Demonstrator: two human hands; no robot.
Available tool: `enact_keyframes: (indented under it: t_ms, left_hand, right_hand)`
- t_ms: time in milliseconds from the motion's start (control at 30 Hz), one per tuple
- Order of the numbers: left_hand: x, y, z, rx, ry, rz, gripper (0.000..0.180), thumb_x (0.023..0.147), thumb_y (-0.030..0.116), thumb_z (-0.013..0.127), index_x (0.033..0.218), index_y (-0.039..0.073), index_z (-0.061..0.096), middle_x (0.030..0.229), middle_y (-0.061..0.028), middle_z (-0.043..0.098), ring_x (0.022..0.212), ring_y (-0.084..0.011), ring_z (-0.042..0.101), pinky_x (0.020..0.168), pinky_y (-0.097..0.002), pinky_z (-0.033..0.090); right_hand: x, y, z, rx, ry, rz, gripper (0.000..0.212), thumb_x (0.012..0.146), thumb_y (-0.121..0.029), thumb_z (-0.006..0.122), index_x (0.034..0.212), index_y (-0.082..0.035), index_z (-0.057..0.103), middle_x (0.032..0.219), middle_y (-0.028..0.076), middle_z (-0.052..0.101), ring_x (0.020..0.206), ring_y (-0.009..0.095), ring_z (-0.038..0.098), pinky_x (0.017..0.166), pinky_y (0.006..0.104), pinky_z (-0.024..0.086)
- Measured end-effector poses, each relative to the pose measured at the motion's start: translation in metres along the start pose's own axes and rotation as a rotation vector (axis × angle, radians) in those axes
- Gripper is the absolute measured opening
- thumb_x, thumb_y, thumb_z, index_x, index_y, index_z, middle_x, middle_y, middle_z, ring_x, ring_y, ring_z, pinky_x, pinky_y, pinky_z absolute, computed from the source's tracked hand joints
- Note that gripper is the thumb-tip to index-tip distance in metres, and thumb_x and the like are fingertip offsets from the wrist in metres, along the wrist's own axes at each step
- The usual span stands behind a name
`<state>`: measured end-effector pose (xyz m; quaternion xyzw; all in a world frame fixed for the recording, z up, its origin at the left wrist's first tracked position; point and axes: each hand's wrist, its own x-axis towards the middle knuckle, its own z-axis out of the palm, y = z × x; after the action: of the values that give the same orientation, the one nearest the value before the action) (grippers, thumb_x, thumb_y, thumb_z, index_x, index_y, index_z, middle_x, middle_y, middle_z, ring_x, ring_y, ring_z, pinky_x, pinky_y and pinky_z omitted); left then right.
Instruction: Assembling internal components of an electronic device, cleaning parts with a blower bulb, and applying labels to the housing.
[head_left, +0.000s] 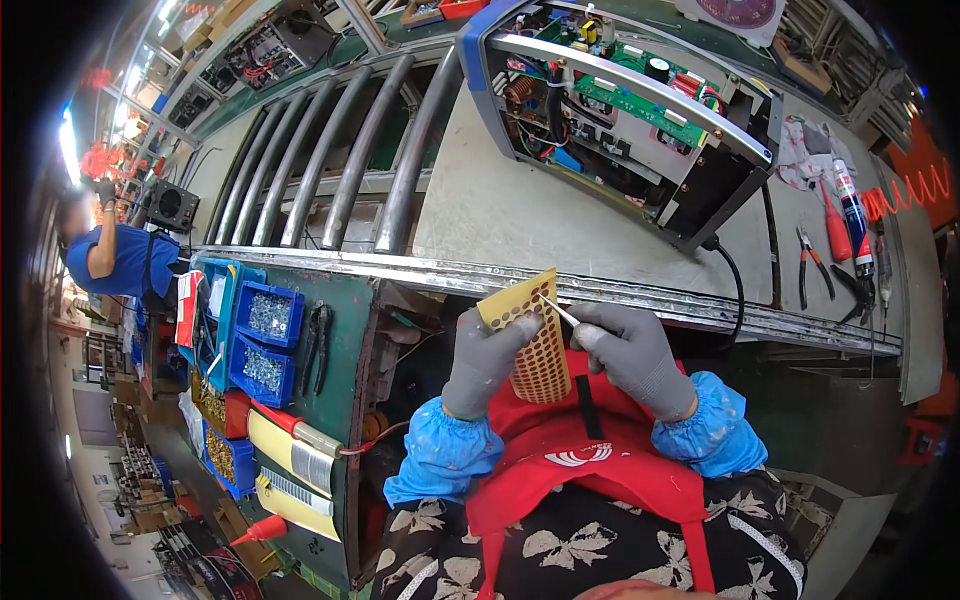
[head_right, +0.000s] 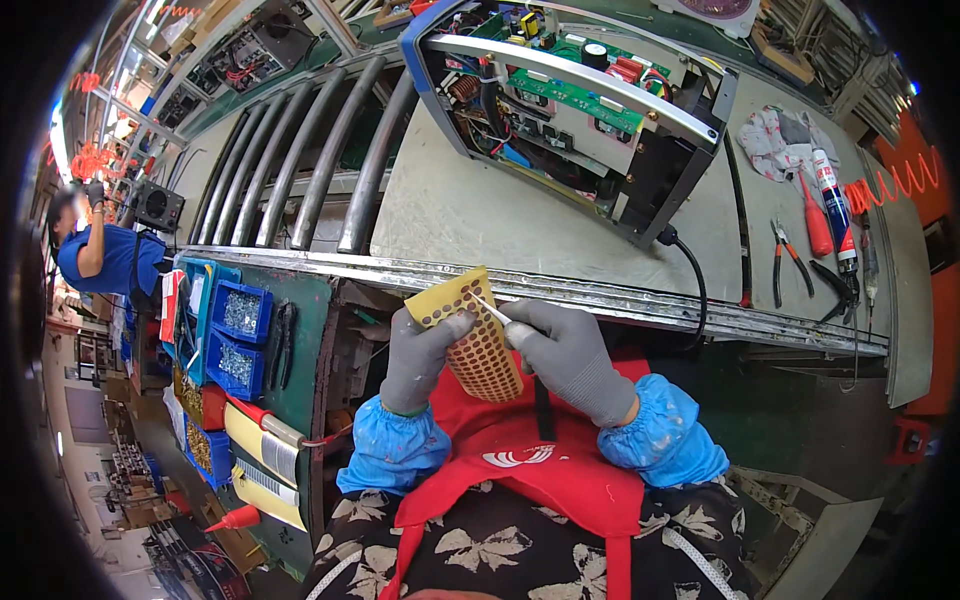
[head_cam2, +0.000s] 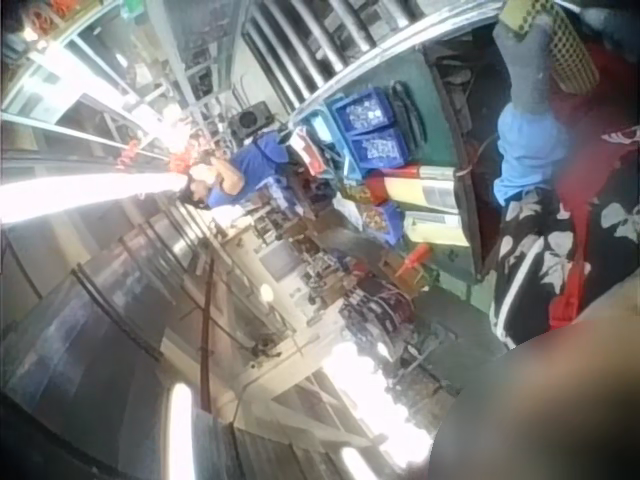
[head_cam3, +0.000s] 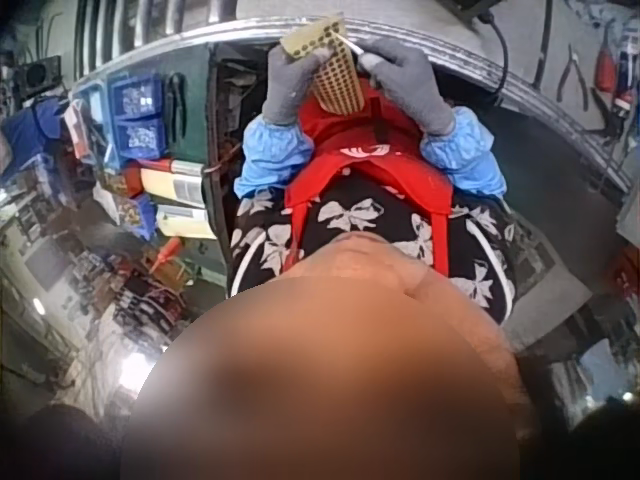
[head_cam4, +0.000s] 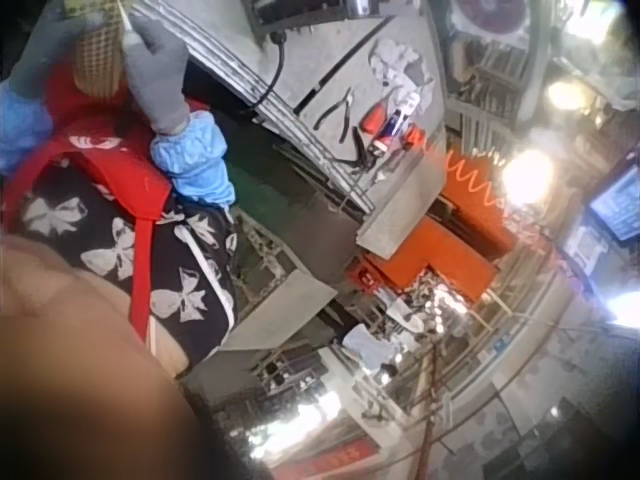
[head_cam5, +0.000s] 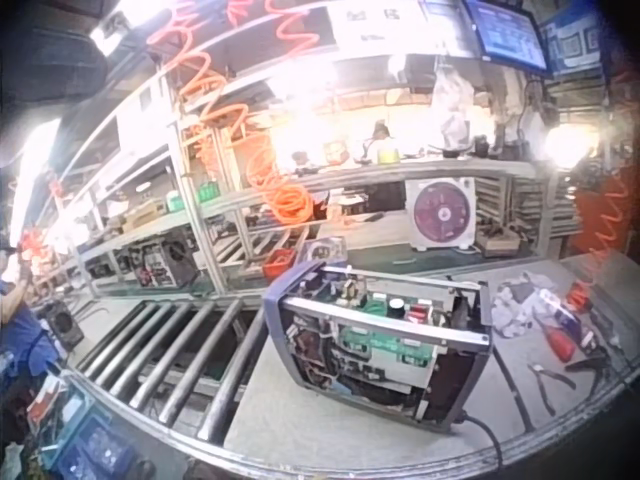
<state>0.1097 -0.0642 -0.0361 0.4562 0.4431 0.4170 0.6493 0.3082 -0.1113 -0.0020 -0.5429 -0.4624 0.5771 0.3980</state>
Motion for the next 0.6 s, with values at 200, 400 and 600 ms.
enact_keyframes:
  t_ms: [200,400,600]
  left_hand:
    - [-0.001,0.000,0.003,-0.211,-0.032,-0.083,0.030,0.086,0.009,0.067,0.112,-0.004,0.066,0.097,-0.0077,0.071,0.083,-0.0134,0.068,0.076,-0.0275,0.054]
    - [0.012,-0.010,0.004,-0.162,-0.026,-0.104,0.029,0.085,0.008,0.066,0.112,-0.004,0.065,0.096,-0.0076,0.071,0.083,-0.0139,0.069,0.077,-0.0281,0.054]
    - [0.024,0.001,0.016,-0.092,-0.118,-0.142,0.029,0.085,0.007,0.063,0.112,-0.004,0.065,0.096,-0.0067,0.071,0.084,-0.0137,0.068,0.077,-0.0284,0.054]
  right_hand:
    - [0.004,0.023,0.004,-0.123,0.092,-0.218,0.029,0.090,-0.009,0.057,0.115,0.001,0.069,0.094,0.012,0.071,0.082,0.016,0.068,0.075,0.0307,0.054]
    - [-0.002,0.029,-0.006,-0.096,0.147,-0.236,0.029,0.089,-0.007,0.058,0.115,0.002,0.069,0.091,0.011,0.070,0.076,0.014,0.066,0.071,0.0298,0.054]
    - [-0.007,0.018,-0.030,-0.036,0.145,-0.034,0.031,0.090,-0.007,0.056,0.117,0.002,0.068,0.085,0.006,0.068,0.065,0.008,0.059,0.061,0.0257,0.051]
